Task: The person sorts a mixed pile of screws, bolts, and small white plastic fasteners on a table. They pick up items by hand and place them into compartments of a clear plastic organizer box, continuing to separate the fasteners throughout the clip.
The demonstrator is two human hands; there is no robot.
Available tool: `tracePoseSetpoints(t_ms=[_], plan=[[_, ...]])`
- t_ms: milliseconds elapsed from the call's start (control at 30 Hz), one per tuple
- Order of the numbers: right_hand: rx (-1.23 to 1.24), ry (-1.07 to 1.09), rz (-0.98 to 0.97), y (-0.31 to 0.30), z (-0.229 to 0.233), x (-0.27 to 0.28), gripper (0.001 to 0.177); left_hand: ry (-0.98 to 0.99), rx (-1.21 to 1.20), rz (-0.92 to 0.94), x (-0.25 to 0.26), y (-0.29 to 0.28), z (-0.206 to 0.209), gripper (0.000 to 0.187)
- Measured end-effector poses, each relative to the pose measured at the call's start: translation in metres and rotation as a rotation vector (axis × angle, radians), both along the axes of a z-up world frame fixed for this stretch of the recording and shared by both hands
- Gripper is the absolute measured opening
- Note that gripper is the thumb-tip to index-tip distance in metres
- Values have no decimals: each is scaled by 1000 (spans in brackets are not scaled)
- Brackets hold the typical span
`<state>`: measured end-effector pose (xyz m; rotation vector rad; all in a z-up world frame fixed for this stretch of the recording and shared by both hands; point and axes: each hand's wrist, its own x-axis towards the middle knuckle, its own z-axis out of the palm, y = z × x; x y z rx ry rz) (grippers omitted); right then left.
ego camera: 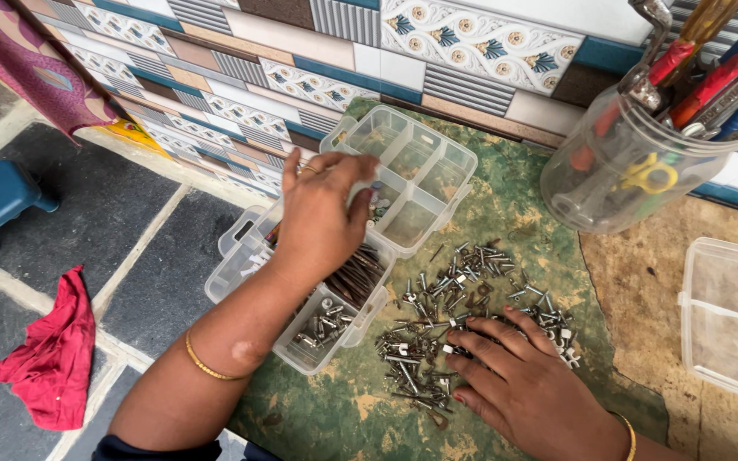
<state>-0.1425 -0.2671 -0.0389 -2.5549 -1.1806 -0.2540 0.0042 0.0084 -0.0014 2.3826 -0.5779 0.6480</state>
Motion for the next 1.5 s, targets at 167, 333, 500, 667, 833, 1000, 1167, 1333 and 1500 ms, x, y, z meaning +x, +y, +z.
tracePoseSetpoints(t_ms=[167, 333, 500, 667, 833, 1000, 1167, 1333, 1500], plan=[[-23, 23, 7, 0, 6, 0, 33, 22, 108, 2, -1, -1, -3, 37], [-127, -41, -39, -16, 15, 12, 33, 52, 106, -76, -3, -1, -5, 28], [-120, -41, -245, -39, 32, 28, 27, 28, 102, -86, -5, -1, -2, 20], [-115, 26, -489, -46, 44, 25, 26, -3, 110, -122, -9, -3, 0, 22], [-140, 233, -467, -37, 40, 23, 38, -40, 117, -142, -12, -5, 2, 16], [-14, 158, -76, -23, 32, 12, 36, -69, 117, -160, -13, -6, 1, 11], [-39, 249, -26, -31, 30, 14, 23, -73, 115, -180, -13, -6, 3, 13], [-50, 86, -204, -45, 32, 25, 22, -208, 211, -153, -19, -8, 12, 10], [24, 69, -295, -43, 36, 27, 26, -473, 472, -92, -49, -11, 34, 20]])
